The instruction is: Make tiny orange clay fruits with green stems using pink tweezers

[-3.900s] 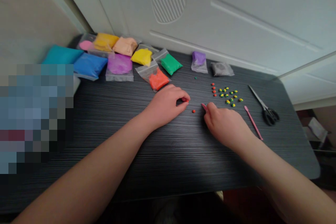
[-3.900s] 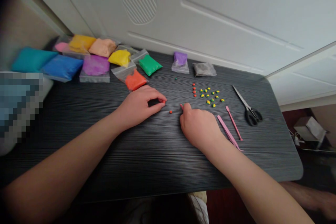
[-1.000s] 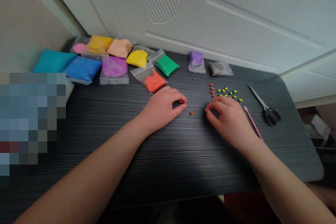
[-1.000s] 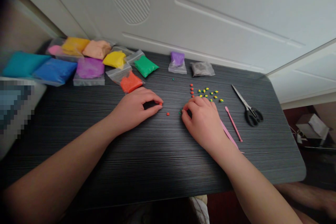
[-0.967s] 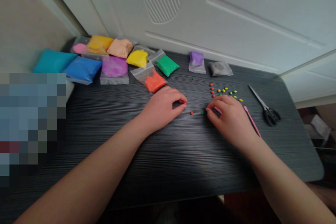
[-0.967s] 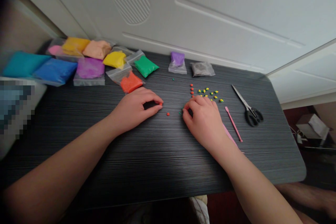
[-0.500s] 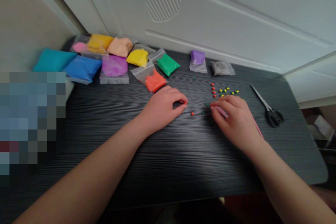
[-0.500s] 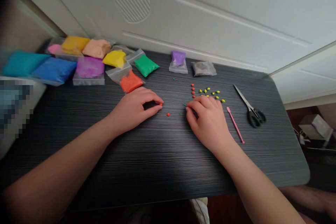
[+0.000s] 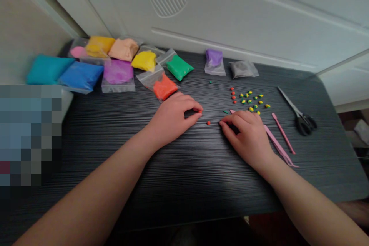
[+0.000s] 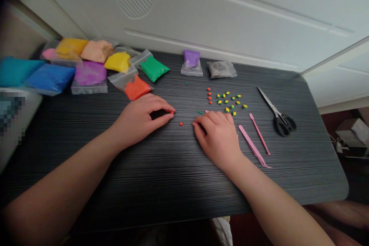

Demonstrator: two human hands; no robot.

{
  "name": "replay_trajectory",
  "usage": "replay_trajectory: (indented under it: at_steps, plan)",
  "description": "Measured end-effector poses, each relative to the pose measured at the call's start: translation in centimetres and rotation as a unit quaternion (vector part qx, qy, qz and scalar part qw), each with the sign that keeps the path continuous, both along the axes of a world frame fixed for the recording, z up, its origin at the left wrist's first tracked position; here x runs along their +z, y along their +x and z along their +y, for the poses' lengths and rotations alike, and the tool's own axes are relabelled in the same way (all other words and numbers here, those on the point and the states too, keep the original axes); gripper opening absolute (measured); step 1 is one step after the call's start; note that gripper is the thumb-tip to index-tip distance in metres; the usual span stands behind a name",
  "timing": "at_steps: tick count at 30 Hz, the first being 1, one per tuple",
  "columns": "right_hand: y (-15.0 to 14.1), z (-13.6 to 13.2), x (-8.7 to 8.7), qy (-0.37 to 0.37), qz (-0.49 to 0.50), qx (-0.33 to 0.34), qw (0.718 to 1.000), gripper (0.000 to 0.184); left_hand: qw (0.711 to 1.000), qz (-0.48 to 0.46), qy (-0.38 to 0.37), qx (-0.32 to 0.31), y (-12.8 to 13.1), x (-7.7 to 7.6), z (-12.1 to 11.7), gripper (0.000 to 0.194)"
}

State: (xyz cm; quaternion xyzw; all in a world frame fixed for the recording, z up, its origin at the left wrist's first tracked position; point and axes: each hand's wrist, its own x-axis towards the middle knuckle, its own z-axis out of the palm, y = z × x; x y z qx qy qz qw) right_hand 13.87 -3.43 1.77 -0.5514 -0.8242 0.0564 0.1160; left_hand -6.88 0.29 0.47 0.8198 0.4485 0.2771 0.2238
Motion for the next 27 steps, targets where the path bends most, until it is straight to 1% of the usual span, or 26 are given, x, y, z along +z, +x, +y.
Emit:
replay_trajectory:
  at_steps: [4,11,15,19,22,27]
  plan:
    - [0.3,0.0,-0.2,0.010,0.024,0.014,1.000,0.020,1.000,0.000,0.002,0.000,0.0,0.0,0.0,0.017]
    - [0.5,-0.4,-0.5,0.029,0.027,0.032,0.999,0.018,1.000,-0.003,0.004,-0.002,0.0,0.0,0.0,0.016]
    - [1.1,-0.8,-0.1,0.015,0.039,0.048,0.998,0.022,1.000,-0.004,0.006,-0.003,0.0,0.0,0.0,0.015]
    - [1.9,-0.7,0.1,0.000,0.023,0.091,0.996,0.028,1.000,-0.001,-0.001,0.000,-0.1,0.0,0.0,0.014]
    - [2.2,-0.5,-0.1,0.012,0.015,0.111,0.994,0.030,1.000,-0.006,-0.009,0.002,0.0,0.1,0.0,0.014]
    - [2.4,-0.1,-0.7,0.035,0.036,0.122,0.991,0.029,1.000,-0.005,-0.017,0.004,-0.1,0.2,-0.1,0.013]
